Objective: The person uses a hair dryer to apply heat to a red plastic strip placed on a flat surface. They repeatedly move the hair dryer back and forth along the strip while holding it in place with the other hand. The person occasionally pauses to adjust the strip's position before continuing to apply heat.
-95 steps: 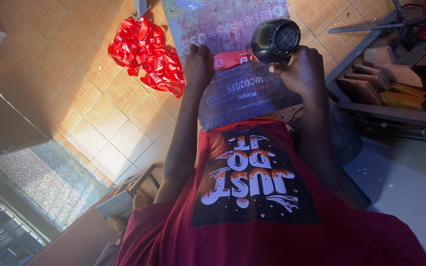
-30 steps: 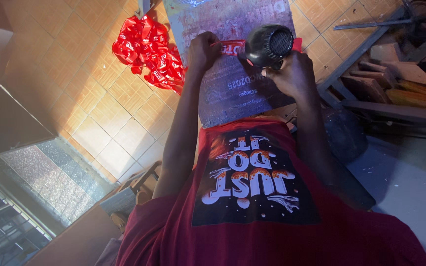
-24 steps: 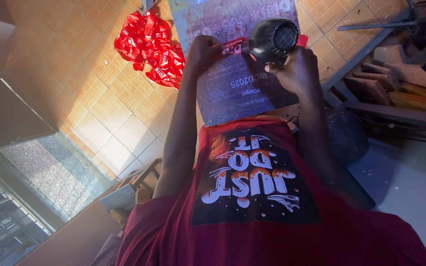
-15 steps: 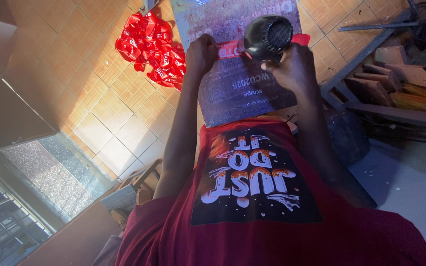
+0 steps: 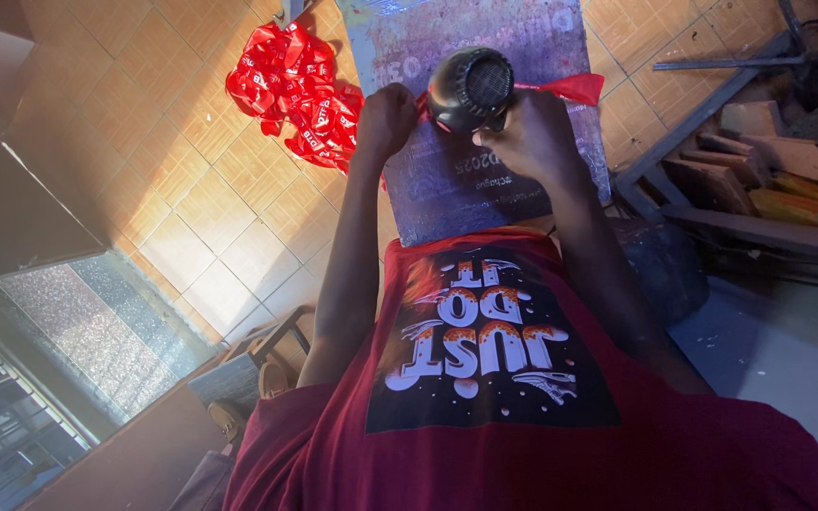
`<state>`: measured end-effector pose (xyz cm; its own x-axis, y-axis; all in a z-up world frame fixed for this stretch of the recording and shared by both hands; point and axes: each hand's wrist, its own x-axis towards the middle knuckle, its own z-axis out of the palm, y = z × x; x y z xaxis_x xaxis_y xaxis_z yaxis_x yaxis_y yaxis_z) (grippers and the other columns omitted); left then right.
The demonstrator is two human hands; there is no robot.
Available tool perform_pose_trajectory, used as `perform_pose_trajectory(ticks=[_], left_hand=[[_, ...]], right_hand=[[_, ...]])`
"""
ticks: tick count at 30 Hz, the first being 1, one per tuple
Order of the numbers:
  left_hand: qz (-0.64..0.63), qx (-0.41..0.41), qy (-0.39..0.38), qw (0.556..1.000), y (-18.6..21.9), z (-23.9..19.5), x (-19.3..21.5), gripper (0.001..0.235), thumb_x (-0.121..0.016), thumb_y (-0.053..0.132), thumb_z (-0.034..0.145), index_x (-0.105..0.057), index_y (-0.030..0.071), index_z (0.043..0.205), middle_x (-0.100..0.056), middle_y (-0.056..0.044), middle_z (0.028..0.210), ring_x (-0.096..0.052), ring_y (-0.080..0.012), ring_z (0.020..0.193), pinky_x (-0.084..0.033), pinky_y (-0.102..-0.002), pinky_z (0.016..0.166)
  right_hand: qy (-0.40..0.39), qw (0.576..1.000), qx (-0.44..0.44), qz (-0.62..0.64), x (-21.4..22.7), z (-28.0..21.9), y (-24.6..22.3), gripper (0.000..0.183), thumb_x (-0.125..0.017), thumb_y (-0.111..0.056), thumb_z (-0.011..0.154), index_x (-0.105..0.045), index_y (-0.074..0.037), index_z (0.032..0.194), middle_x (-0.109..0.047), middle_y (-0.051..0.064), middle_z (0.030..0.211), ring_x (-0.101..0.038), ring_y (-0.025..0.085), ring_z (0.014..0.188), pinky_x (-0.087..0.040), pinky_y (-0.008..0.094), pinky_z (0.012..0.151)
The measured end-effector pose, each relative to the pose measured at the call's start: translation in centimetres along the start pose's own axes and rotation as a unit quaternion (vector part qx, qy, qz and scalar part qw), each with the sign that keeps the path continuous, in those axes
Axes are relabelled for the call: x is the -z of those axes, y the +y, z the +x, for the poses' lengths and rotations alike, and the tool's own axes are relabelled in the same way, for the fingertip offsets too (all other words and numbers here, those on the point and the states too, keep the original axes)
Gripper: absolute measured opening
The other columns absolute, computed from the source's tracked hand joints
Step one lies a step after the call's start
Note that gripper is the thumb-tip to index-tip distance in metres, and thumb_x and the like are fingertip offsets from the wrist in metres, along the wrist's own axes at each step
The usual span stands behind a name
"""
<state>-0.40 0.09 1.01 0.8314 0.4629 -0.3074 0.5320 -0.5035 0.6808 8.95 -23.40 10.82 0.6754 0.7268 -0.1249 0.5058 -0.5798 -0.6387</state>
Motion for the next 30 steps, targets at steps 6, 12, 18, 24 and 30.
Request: perform_pose_trajectory(ticks=[6,12,18,24,30], left_hand=[[0.042,0.046,0.019,0.998,-0.6,0.2,0.4,0.018,-0.057,0.03,0.089,-0.053,0.017,0.077,-0.064,-0.005,0.071,-0.056,-0.0235,0.063,-0.038,-0.042,0.052],[0.015,-0.027,0.006,1.0,-1.9,0.3,0.5,0.019,-0.061,0.033,0.091,-0.056,0.015,0.085,-0.066,-0.005,0.077,-0.058,-0.0206,0.065,-0.038,-0.037,0.053],[0.05,-0.028,0.013,0.998,-2.6,0.5,-0.1,0.021,-0.068,0.031,0.088,-0.055,0.015,0.09,-0.069,-0.011,0.08,-0.065,-0.0325,0.069,-0.042,-0.045,0.053],[0.063,-0.026,0.035,0.997,-2.0,-0.1,-0.8,0.035,-0.07,0.044,0.085,-0.052,0.015,0.095,-0.072,-0.015,0.089,-0.067,-0.0391,0.074,-0.044,-0.049,0.055],[0.076,-0.012,0.011,0.997,-1.9,-0.3,-0.4,0.032,-0.069,0.027,0.078,-0.055,0.013,0.104,-0.072,-0.015,0.094,-0.068,-0.0383,0.077,-0.048,-0.049,0.059]], right_hand=[[0.0,1.0,0.0,-0.01,-0.1,-0.7,1.6,0.027,-0.086,-0.033,0.084,-0.074,-0.009,0.088,-0.076,0.01,0.081,-0.066,0.025,0.065,-0.047,0.04,0.057],[0.024,0.998,-0.048,-0.022,0.9,-0.7,1.1,0.026,-0.088,-0.034,0.08,-0.077,-0.01,0.083,-0.076,0.013,0.08,-0.071,0.029,0.069,-0.048,0.044,0.057],[0.035,0.999,0.016,0.017,-0.1,0.3,0.2,0.023,-0.092,-0.024,0.08,-0.076,-0.008,0.085,-0.077,0.009,0.083,-0.069,0.023,0.066,-0.051,0.04,0.058],[0.028,0.999,0.028,-0.029,-1.9,0.0,-1.3,0.027,-0.085,-0.033,0.082,-0.069,-0.01,0.081,-0.073,0.012,0.076,-0.067,0.036,0.066,-0.047,0.049,0.057],[0.024,0.999,0.023,0.001,-0.7,-0.5,-0.8,0.02,-0.087,-0.024,0.084,-0.074,-0.01,0.083,-0.074,0.006,0.075,-0.065,0.021,0.061,-0.049,0.038,0.055]])
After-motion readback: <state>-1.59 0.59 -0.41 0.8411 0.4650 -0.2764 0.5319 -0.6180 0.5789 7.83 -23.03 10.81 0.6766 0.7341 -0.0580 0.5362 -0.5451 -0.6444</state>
